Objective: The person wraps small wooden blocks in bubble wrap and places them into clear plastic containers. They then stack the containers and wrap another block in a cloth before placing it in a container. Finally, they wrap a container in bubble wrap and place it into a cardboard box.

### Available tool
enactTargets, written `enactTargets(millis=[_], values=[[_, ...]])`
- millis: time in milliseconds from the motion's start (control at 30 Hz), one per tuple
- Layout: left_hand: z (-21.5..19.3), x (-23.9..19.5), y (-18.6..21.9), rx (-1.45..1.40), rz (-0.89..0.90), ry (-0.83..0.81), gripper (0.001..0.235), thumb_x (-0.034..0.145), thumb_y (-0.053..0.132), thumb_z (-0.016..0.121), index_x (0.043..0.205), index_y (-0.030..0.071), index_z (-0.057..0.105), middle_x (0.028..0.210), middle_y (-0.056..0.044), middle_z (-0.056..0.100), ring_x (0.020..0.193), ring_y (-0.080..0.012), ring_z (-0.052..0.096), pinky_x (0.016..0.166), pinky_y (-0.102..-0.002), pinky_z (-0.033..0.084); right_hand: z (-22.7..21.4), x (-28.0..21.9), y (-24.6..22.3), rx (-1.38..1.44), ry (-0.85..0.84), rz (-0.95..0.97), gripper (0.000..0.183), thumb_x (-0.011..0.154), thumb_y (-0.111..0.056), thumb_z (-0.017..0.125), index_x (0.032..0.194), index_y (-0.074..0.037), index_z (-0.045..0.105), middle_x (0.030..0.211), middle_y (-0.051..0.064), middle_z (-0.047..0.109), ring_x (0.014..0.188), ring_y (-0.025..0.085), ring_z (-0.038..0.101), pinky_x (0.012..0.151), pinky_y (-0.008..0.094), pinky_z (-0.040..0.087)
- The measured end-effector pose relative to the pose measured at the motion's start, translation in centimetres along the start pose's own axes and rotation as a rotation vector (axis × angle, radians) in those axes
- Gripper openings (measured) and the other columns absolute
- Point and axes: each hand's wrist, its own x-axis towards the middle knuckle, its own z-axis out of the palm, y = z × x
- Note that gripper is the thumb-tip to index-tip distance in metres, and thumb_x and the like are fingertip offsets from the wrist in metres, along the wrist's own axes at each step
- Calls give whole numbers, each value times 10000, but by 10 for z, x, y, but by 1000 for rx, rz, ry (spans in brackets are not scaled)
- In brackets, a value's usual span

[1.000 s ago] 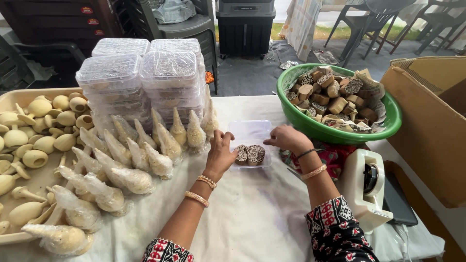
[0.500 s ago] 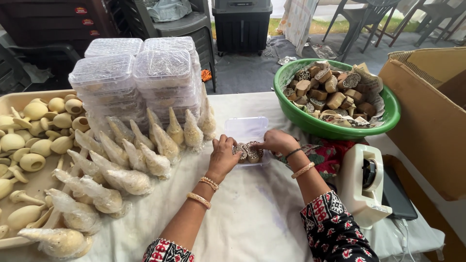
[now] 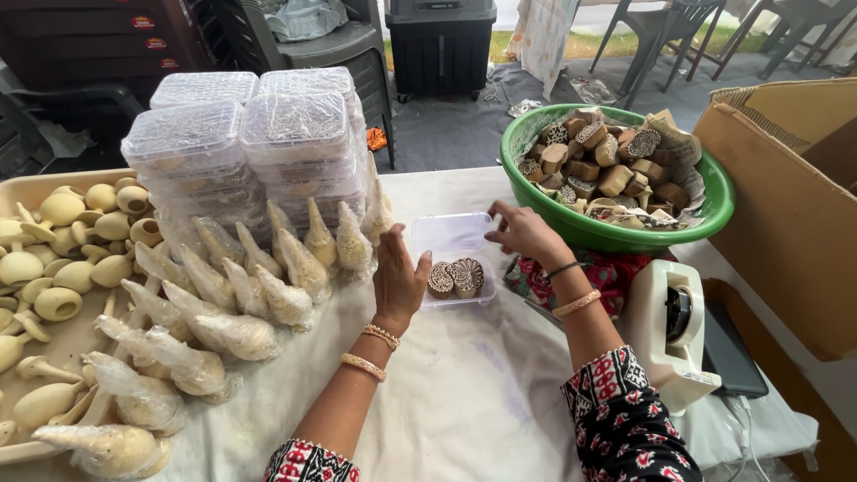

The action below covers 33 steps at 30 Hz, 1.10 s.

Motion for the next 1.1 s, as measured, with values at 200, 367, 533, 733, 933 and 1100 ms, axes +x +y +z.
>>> enactTargets(millis=[200,367,533,733,933,1100], values=[[-10,9,0,-200,257,-14,769,896,178,703,1534,39,298,1390,-218,464,1303,-361,485,1052,-475,505,21,21,21,313,96,-270,193,856,-25,738,1000,14,616,866,119,740,757,180,755,679,329,593],[-15,12,-10,-307,223,-202,651,890,250,695,1448,53,422,1347,-166,511,1236,-310,530,938,-418,560,17,18,21,222,227,-406,255,812,10,766,985,14,579,960,111,677,852,220,725,749,328,596],[-26,12,-8,-78,326,-428,360,927,426,729,1097,115,668,1125,-74,645,1123,-237,593,991,-427,503,2,15,43,19,-136,-471,228,765,0,763,977,-45,692,958,74,754,866,217,727,764,361,602],[-23,7,-4,39,407,-504,307,767,347,817,930,124,682,1095,-63,635,1142,-269,559,1018,-427,432,4,7,28,-133,-325,-306,230,781,-216,845,938,-64,771,915,70,779,819,195,721,764,341,580],[-17,4,-8,-25,401,-541,425,718,256,870,1020,98,617,1231,-107,545,1221,-334,518,1041,-437,471,21,8,15,-212,-379,-297,414,646,-264,931,889,-17,705,860,89,734,793,239,684,717,367,562],[-21,4,-5,-12,371,-587,481,731,284,885,1068,101,594,1267,-114,514,1234,-347,517,1016,-458,488,32,10,14,-281,-421,-265,468,615,-259,941,953,-53,692,948,67,720,890,242,683,772,365,565]])
